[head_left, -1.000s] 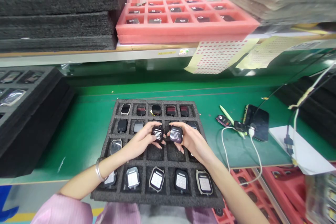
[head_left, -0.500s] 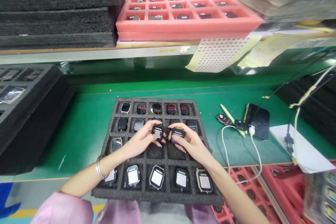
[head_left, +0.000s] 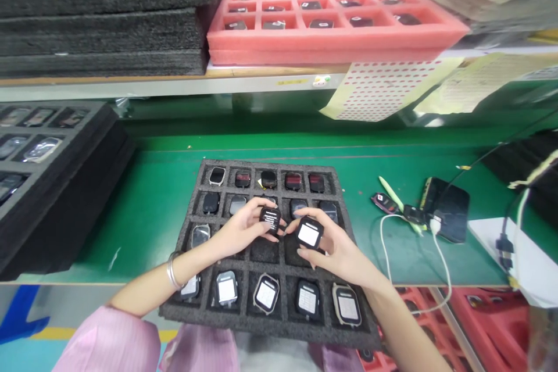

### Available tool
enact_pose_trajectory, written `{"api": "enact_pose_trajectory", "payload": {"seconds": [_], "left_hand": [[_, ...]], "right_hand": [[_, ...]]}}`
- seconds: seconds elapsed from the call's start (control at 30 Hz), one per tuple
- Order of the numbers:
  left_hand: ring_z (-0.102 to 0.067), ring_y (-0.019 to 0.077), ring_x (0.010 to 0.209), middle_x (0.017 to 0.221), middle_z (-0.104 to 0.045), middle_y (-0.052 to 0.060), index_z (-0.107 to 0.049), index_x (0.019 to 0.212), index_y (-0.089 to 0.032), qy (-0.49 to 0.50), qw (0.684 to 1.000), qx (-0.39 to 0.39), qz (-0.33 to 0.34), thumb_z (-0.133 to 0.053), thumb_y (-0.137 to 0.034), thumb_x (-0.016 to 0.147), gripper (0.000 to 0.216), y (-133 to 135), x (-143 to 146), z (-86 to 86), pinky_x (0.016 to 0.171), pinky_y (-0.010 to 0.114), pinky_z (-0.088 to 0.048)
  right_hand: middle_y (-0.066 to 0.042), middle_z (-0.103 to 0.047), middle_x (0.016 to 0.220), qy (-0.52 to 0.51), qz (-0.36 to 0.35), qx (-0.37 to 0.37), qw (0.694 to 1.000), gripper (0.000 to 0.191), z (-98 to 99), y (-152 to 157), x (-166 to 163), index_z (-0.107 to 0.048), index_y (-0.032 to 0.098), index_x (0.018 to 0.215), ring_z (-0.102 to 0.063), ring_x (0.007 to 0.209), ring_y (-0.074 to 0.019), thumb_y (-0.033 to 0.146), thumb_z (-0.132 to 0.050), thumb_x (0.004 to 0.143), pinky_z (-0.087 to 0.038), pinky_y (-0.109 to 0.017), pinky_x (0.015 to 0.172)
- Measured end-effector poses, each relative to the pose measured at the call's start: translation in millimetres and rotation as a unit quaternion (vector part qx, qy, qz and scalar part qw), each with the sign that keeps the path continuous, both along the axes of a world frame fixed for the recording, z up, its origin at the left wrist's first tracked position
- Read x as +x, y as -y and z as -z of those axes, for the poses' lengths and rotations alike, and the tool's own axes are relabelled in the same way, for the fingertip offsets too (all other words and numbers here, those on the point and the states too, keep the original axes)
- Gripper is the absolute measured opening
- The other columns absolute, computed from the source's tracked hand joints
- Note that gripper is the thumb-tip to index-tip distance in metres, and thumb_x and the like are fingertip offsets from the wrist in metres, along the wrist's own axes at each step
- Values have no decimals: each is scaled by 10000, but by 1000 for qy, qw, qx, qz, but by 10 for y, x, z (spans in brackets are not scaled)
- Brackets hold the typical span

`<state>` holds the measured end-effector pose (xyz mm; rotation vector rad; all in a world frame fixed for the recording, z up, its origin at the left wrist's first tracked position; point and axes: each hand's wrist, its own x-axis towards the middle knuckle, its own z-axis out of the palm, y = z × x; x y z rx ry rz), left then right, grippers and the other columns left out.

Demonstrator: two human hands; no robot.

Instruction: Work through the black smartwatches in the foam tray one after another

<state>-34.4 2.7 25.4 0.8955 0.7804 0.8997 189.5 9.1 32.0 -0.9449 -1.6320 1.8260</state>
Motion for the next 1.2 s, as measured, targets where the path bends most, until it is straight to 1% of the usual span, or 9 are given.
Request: {"api": "enact_pose_trajectory", "payload": {"seconds": [0.07, 0.17, 0.3, 0.5, 0.6, 0.77, 0.93, 1.03, 1.2], "left_hand": [[-664, 210, 871, 936, -658, 71, -492, 1082, -181, -6, 1000, 3, -3, -652, -266, 812, 325, -1, 4, 8, 752, 371, -564], [-677, 197, 827, 938, -662, 73, -485, 1064, -174, -14, 1000, -4, -1, -660, -290, 815, 326, 0, 8, 14, 724, 347, -569], [-684, 190, 803, 909, -665, 67, -482, 1045, -165, -14, 1000, -9, 3, -663, -299, 816, 321, 0, 13, 0, 685, 318, -574], [-689, 194, 772, 868, -669, 65, -491, 1026, -159, -15, 1000, -16, -6, -663, -355, 809, 339, 6, 15, -48, 660, 312, -574], [-689, 191, 776, 899, -674, 79, -485, 1025, -157, -20, 1000, -17, -4, -665, -346, 809, 338, 9, 18, -48, 658, 307, -573], [-690, 193, 768, 907, -669, 80, -483, 1027, -158, -32, 999, -8, 7, -660, -351, 808, 342, 10, 30, -3, 652, 316, -571], [-675, 238, 905, 993, -646, 77, -429, 1180, -200, -103, 992, 66, 42, -747, -248, 723, 558, 68, -1, 86, 794, 384, -543], [-623, 268, 1013, 1104, -610, 102, -427, 1259, -219, -249, 944, 213, 39, -704, -223, 761, 571, 145, -23, 140, 897, 438, -490], [-534, 327, 1095, 1169, -536, 153, -440, 1277, -171, -455, 803, 377, 79, -729, -304, 745, 620, 323, -51, 41, 908, 468, -445]], "right_hand": [[-93, -554, 1143, 54, -5, 32, 998, 451, -47, 12, 43, -377, 251, 1209, -601, 793, -173, 169, -606, 829, -537, -247, 519], [-82, -561, 1166, 152, -38, 137, 978, 414, -92, 25, 91, -467, 238, 1174, -611, 891, -209, 161, -628, 800, -569, -331, 697], [-88, -511, 1237, 245, -65, 287, 924, 518, -52, 51, 92, -469, 235, 1270, -509, 1143, -252, 162, -650, 791, -460, -406, 961], [-132, -468, 1320, 319, -69, 430, 842, 543, -6, 119, 118, -435, 210, 1344, -432, 1226, -293, 229, -633, 839, -407, -485, 994], [-134, -493, 1305, 315, -30, 460, 830, 445, -52, 196, 157, -492, 215, 1295, -449, 1201, -297, 280, -607, 870, -420, -490, 965], [-120, -583, 1158, 285, 2, 463, 839, 296, -47, 357, 209, -567, 207, 1177, -522, 1083, -275, 290, -577, 894, -459, -453, 897], [-117, -594, 1133, 285, 9, 449, 847, 324, 3, 523, 214, -560, 208, 1184, -519, 1060, -282, 334, -591, 887, -461, -458, 888], [-122, -607, 1109, 293, -52, 456, 839, 383, -35, 639, 153, -563, 183, 1181, -520, 1029, -294, 376, -632, 858, -461, -466, 870], [-123, -625, 1055, 278, -78, 484, 826, 231, -184, 616, 44, -602, 168, 1114, -529, 987, -275, 282, -511, 935, -464, -451, 836]]}}
